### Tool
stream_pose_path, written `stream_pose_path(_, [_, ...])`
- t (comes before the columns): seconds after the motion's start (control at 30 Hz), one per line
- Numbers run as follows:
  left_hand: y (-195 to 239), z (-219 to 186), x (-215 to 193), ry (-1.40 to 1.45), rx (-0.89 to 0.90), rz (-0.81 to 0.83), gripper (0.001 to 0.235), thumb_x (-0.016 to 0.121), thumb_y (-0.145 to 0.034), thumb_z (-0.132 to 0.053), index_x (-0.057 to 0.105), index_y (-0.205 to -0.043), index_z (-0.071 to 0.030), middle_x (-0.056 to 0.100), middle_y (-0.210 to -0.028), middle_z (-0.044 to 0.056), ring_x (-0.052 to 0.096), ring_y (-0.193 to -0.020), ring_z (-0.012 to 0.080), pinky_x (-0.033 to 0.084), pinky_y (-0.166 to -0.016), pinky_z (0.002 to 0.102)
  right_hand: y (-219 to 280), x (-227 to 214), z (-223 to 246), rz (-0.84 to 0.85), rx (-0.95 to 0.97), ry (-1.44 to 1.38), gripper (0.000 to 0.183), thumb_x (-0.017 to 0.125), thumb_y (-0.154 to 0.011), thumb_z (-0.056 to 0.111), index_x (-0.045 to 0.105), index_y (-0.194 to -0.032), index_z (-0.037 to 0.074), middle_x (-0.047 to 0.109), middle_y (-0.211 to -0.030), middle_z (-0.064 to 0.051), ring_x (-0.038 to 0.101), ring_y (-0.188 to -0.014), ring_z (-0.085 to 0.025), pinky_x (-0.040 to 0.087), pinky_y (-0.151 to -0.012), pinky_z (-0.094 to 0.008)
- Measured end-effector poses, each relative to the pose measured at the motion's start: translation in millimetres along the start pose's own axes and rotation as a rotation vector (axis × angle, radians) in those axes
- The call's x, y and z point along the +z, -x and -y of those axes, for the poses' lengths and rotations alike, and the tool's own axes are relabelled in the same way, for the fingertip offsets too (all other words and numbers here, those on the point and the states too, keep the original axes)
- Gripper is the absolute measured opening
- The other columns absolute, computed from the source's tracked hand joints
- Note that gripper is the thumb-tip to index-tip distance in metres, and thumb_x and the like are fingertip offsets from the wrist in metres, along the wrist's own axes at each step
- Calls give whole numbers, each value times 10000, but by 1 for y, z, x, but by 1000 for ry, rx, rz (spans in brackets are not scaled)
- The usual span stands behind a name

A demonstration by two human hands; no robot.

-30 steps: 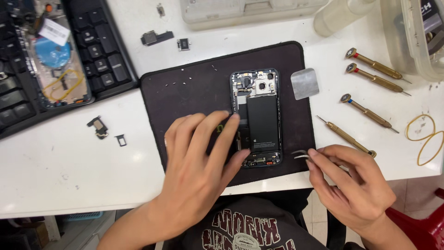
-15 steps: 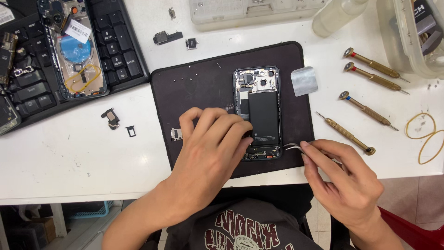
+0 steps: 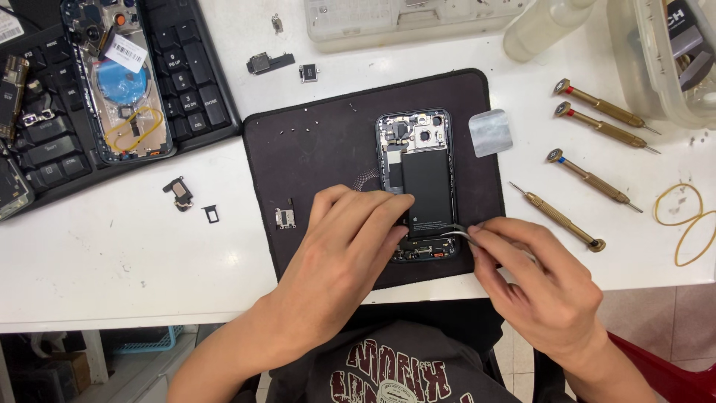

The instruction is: The person uses a screwdriver and tweezers to remove screws and disconnect internal connectors from a disassembled smartphone. The person then uses tweezers to lift and reposition the battery and ribbon cables inside the phone chassis.

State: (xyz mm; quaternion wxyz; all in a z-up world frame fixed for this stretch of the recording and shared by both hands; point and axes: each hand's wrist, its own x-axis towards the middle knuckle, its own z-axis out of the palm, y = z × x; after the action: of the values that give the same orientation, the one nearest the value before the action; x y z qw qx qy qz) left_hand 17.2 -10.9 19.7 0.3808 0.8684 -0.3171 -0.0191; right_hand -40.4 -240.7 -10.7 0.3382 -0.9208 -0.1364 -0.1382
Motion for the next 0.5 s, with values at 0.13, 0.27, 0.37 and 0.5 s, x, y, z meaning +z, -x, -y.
stream_pose_path(0.13, [-7, 0, -29, -251, 173, 138, 449, 704, -847, -53, 628, -1283, 20, 596, -1293, 161, 570, -1181, 306, 421, -1034, 465, 3, -7, -5, -37, 76, -48, 249, 797, -854, -71, 687, -1075, -42, 720, -1073, -162, 746, -972, -236, 612, -800, -296])
stream_pose_path(0.27, [-30, 9, -49, -609, 485, 375, 510, 682, -801, -122, 624, -1286, 25, 577, -1349, 175, 537, -1250, 292, 397, -1070, 477, 14, -13, -12, -47, 221, -311, 263, 752, -876, -85, 665, -1122, -49, 721, -1079, -158, 736, -938, -190, 611, -809, -259])
stream_pose_path(0.37, [-60, 16, -40, -866, 672, 390, 651, 649, -774, -189, 580, -1393, -1, 565, -1395, 156, 508, -1354, 259, 339, -1176, 454, 25, -15, -15, -14, 335, -462, 275, 750, -841, -87, 677, -1106, -65, 732, -1056, -174, 746, -967, -204, 628, -809, -274])
stream_pose_path(0.5, [-92, 12, -24, -763, 802, 432, 658, 676, -679, -174, 592, -1313, -20, 588, -1389, 151, 499, -1380, 273, 281, -1187, 465, 36, -21, -20, -22, 411, -667, 271, 705, -861, -115, 688, -1129, -75, 721, -1078, -189, 726, -966, -213, 624, -843, -301])
